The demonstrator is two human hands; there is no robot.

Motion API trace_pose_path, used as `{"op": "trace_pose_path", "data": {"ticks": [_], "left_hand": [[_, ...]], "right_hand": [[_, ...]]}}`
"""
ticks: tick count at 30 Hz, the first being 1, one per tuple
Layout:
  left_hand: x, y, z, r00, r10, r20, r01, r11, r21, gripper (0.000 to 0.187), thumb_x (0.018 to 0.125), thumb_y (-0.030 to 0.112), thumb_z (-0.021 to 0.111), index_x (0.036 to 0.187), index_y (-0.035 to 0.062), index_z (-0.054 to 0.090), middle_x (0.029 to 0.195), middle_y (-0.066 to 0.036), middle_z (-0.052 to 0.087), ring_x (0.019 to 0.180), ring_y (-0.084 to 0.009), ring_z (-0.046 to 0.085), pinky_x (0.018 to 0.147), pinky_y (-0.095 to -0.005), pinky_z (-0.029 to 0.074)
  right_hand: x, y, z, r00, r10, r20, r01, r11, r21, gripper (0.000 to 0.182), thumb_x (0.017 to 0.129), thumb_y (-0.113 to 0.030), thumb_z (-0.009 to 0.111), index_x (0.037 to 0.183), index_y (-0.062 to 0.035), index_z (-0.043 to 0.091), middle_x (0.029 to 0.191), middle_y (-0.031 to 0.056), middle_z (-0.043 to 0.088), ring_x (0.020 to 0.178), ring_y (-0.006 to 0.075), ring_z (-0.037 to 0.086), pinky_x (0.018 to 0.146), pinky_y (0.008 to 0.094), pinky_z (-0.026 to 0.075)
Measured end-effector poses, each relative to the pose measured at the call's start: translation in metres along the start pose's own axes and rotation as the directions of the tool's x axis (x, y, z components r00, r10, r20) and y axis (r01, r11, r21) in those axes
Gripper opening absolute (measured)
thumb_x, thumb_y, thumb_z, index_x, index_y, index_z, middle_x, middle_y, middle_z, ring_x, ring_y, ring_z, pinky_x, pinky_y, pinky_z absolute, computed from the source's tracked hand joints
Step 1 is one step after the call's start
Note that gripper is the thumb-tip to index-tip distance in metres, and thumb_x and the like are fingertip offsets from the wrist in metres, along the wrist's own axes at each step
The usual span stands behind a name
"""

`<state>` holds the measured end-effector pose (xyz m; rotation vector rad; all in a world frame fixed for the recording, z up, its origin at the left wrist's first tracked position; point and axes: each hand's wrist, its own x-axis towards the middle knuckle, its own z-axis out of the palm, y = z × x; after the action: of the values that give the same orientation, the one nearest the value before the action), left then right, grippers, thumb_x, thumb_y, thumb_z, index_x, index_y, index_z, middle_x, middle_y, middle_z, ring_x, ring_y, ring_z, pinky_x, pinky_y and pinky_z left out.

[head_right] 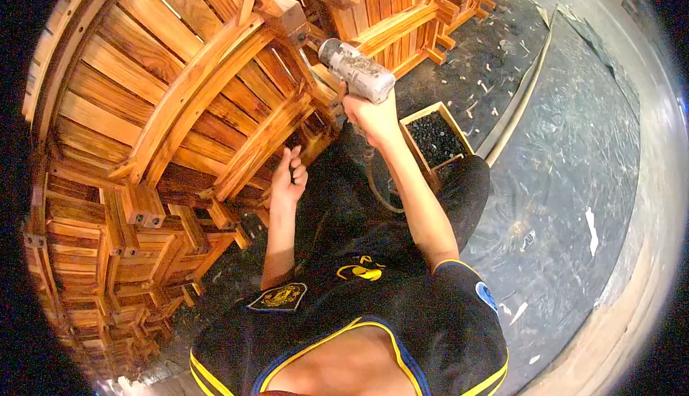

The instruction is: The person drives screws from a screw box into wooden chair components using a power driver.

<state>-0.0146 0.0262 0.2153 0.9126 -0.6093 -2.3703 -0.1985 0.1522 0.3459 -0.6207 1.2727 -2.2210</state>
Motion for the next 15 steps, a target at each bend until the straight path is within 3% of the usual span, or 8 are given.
{"op": "trace_pose_path", "data": {"ticks": [5,12,15], "left_hand": [[-0.006,-0.002,-0.029,0.998,-0.066,-0.024,0.066,0.998,0.003,0.037,0.094,0.035,0.051,0.111,0.0026,0.052,0.069,0.002,0.04,0.05,-0.0076,0.034,0.042,-0.0221,0.029],[-0.01,0.004,-0.018,0.997,-0.031,-0.064,0.034,0.999,0.041,0.037,0.093,0.035,0.051,0.111,0.0027,0.052,0.067,0.003,0.039,0.049,-0.0071,0.034,0.042,-0.0214,0.027],[-0.01,0.006,-0.017,0.999,-0.047,-0.005,0.047,0.997,0.058,0.037,0.093,0.035,0.051,0.112,0.0023,0.052,0.067,0.003,0.04,0.049,-0.0068,0.034,0.042,-0.0213,0.027]], "right_hand": [[-0.001,0.001,0.0,1.0,0.0,-0.013,0.0,1.0,-0.021,0.031,0.061,0.014,0.053,0.088,0.0017,0.058,0.069,0.0046,0.055,0.047,0.0125,0.046,0.04,0.0255,0.035],[-0.004,0.004,0.002,0.999,0.018,-0.042,-0.019,1.0,-0.02,0.031,0.061,0.015,0.053,0.089,0.0017,0.058,0.072,0.0047,0.056,0.05,0.0126,0.047,0.041,0.0261,0.036],[-0.003,0.008,0.001,0.999,-0.009,-0.036,0.008,1.0,-0.027,0.031,0.061,0.015,0.053,0.089,0.0018,0.057,0.073,0.0049,0.056,0.05,0.0128,0.047,0.041,0.026,0.036]]}}
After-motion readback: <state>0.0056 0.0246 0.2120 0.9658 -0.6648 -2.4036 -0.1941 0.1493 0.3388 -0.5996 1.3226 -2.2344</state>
